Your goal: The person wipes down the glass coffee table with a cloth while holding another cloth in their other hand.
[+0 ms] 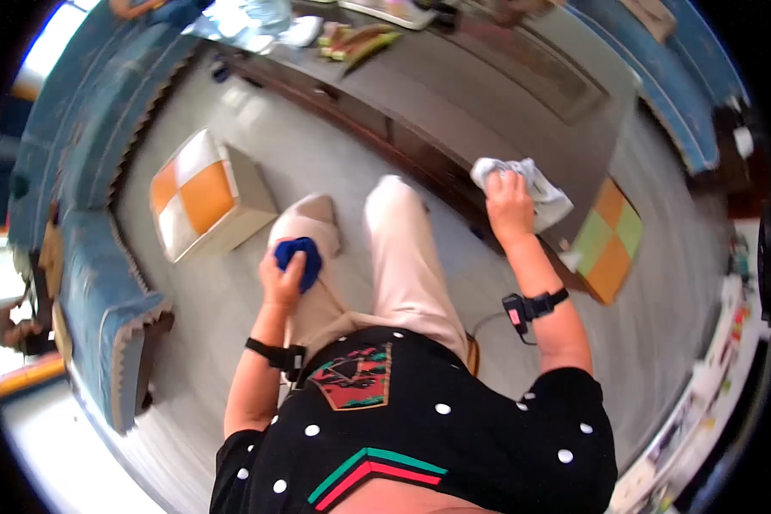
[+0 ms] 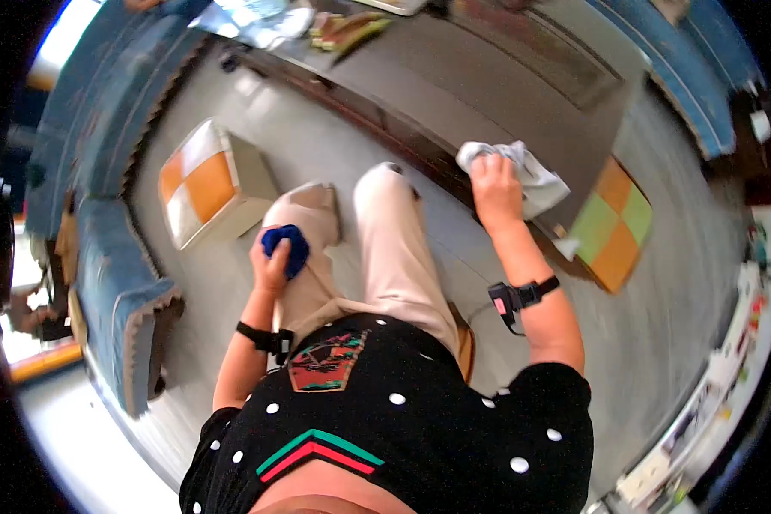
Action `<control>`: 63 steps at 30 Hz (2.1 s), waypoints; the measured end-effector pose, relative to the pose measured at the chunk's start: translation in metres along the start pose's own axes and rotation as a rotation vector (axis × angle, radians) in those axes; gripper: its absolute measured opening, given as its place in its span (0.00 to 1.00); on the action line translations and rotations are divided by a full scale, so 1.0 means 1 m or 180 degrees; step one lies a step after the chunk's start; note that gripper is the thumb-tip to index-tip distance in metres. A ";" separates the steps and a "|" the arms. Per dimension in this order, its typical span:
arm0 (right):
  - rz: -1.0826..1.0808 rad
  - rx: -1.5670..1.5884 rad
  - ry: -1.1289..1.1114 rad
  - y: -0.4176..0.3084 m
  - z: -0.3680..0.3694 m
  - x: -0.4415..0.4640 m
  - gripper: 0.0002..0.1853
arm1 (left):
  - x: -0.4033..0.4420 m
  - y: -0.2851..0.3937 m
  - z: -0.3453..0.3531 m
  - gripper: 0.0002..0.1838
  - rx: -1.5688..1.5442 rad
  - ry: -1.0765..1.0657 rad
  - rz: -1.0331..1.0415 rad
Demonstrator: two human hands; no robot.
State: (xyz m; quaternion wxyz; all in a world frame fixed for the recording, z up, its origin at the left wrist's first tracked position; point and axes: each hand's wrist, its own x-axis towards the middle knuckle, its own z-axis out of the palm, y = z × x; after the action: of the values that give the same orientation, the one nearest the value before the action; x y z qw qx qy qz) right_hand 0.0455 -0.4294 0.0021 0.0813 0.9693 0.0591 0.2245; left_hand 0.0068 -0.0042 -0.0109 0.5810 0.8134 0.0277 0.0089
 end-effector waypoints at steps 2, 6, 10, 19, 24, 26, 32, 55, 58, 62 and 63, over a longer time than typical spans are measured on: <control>-0.0110 0.0128 0.0012 -0.011 0.020 0.017 0.07 | -0.002 0.009 0.001 0.16 0.0159 -0.0070 -0.0063; -0.0151 0.0411 -0.0073 -0.042 0.043 0.074 0.10 | 0.003 -0.003 0.003 0.19 0.0661 0.0008 0.0108; -0.0284 0.0128 0.0079 -0.083 0.063 0.124 0.04 | 0.002 -0.004 -0.003 0.19 0.0684 0.0176 0.0254; -0.0367 0.0484 0.0368 -0.117 0.076 0.165 0.04 | -0.002 0.015 -0.002 0.20 0.0904 0.0220 0.0383; -0.0255 0.0661 0.0026 -0.084 0.041 0.120 0.09 | -0.004 0.017 0.003 0.20 0.1041 0.0244 0.0254; -0.0103 0.0645 -0.0102 -0.062 0.030 0.089 0.12 | -0.005 0.018 0.001 0.21 0.1053 0.0277 0.0231; 0.0443 0.0468 -0.0593 -0.011 -0.013 0.000 0.20 | -0.005 0.005 -0.003 0.22 0.1123 0.0433 0.0355; -0.0218 0.0893 -0.0186 -0.131 0.088 0.202 0.19 | -0.002 0.001 -0.011 0.18 0.0340 0.0354 0.0214; -0.0243 0.0921 0.0162 -0.157 0.110 0.236 0.07 | -0.003 0.009 -0.007 0.17 0.0202 0.0287 0.0168; -0.0262 0.1127 0.0084 -0.151 0.107 0.232 0.08 | -0.004 0.002 -0.004 0.17 0.0094 0.0310 0.0154; -0.0313 0.1221 -0.0131 -0.141 0.098 0.223 0.11 | -0.003 0.000 -0.006 0.17 0.0081 0.0212 0.0176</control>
State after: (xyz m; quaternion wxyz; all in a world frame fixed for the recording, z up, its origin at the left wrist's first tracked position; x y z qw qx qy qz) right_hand 0.2774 -0.2701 -0.0160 -0.0928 0.9673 0.1464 0.1850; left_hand 0.0031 0.0012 -0.0091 0.5689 0.8204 0.0247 0.0516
